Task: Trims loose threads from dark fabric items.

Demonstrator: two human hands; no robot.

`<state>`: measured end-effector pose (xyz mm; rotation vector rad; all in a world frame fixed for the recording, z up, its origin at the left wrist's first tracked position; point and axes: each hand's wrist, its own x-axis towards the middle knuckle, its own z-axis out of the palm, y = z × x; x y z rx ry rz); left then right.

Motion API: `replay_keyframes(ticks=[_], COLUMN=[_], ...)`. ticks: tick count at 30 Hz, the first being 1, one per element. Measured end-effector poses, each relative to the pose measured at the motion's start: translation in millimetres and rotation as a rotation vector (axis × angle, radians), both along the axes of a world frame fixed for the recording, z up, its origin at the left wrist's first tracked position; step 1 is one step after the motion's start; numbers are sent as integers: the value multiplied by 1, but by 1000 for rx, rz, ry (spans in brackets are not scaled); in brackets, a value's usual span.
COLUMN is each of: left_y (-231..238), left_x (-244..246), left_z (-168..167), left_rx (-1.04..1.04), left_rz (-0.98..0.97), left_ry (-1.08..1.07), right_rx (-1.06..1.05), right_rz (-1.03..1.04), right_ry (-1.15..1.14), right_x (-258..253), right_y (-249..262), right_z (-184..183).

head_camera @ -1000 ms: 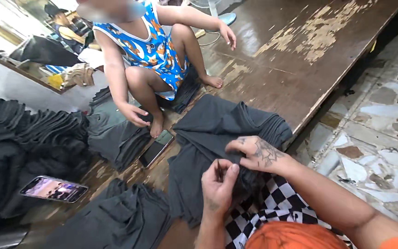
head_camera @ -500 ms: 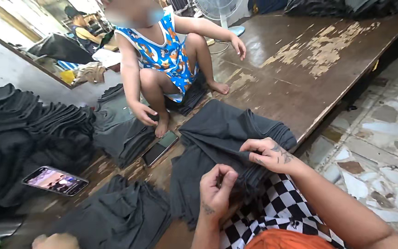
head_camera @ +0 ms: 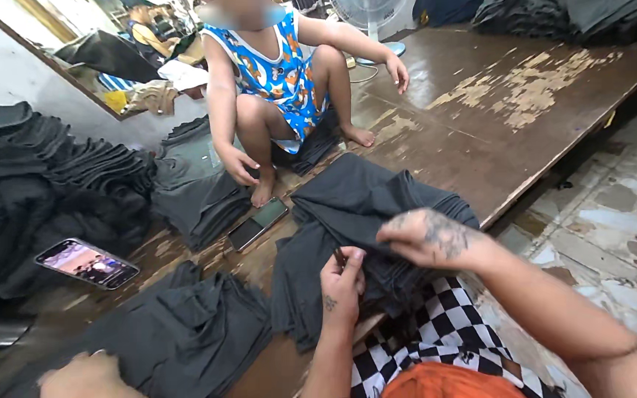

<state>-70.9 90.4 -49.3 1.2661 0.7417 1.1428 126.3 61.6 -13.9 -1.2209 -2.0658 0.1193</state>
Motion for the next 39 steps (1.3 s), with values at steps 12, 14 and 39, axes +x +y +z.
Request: replay_keyframes(ticks=[12, 14, 39], left_y=[-6, -8, -4], left_x=[-23, -23, -23], left_z=[-21, -18, -17], left_rx=[-65, -39, 289], left_rz=[-4, 2, -252], left_ry=[-98, -53, 132], right_rx=[-105, 16, -13], right_rz=[135, 140, 125], right_ry=[-16, 74, 253], right_x=[-15, -17, -8], right_y=[-16, -11, -14], right_z=[-10, -29, -41])
